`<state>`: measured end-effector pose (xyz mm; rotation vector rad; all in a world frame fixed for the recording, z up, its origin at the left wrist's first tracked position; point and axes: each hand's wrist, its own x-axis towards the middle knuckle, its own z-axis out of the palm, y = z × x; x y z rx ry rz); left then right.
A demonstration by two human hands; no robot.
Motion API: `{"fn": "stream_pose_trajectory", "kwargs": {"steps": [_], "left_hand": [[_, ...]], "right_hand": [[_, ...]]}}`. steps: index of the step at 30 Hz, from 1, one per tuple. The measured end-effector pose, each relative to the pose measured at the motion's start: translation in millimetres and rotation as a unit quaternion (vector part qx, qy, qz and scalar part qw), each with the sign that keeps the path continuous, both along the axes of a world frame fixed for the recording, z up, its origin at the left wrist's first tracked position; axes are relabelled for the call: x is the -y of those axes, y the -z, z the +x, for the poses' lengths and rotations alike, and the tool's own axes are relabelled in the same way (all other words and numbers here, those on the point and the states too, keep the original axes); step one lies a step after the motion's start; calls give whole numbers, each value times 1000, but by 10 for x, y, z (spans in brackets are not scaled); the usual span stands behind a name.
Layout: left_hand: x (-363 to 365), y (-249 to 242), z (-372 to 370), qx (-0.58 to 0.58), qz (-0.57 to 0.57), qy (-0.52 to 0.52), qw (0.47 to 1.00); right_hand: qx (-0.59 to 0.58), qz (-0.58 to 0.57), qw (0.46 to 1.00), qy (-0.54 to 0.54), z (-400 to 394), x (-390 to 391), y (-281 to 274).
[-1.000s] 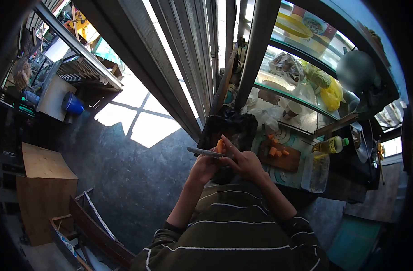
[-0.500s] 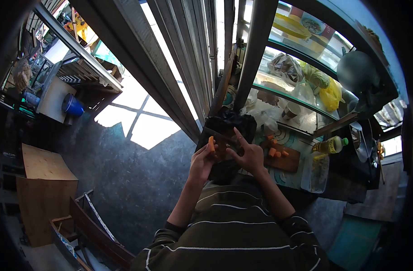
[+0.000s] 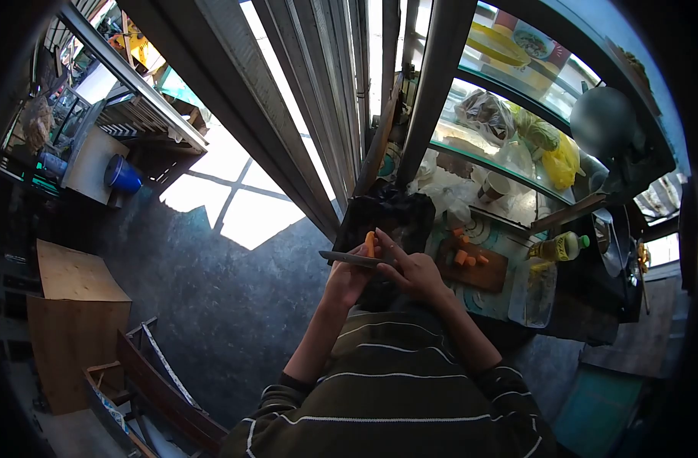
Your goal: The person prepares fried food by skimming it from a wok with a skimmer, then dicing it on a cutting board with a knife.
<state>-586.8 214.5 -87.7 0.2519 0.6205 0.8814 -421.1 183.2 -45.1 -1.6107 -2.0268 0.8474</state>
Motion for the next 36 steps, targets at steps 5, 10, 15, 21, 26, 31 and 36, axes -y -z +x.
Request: {"fn": "stream_pose_trajectory", "kwargs": {"steps": [5, 10, 15, 21, 26, 31, 36], "left_hand": [[7, 27, -22, 15, 1, 29, 999], [0, 52, -5, 4, 17, 32, 999], [5, 2, -5, 8, 2, 32, 999], [-2, 6, -9, 21, 0, 41, 999], [-4, 25, -20, 21, -3, 39, 999], [3, 26, -17, 37, -4, 45, 998], [16, 16, -13, 36, 14, 44, 998]], "right_hand": [[17, -4, 1000, -14, -2, 5, -75], [19, -11, 1000, -11, 0, 13, -98], [27, 1, 1000, -1, 9, 8, -25], [19, -27, 999, -6, 1, 8, -53], [10, -33, 999, -1, -12, 11, -45], [7, -55, 998, 1, -19, 23, -64], [-15, -61, 998, 8, -40, 36, -64]]}}
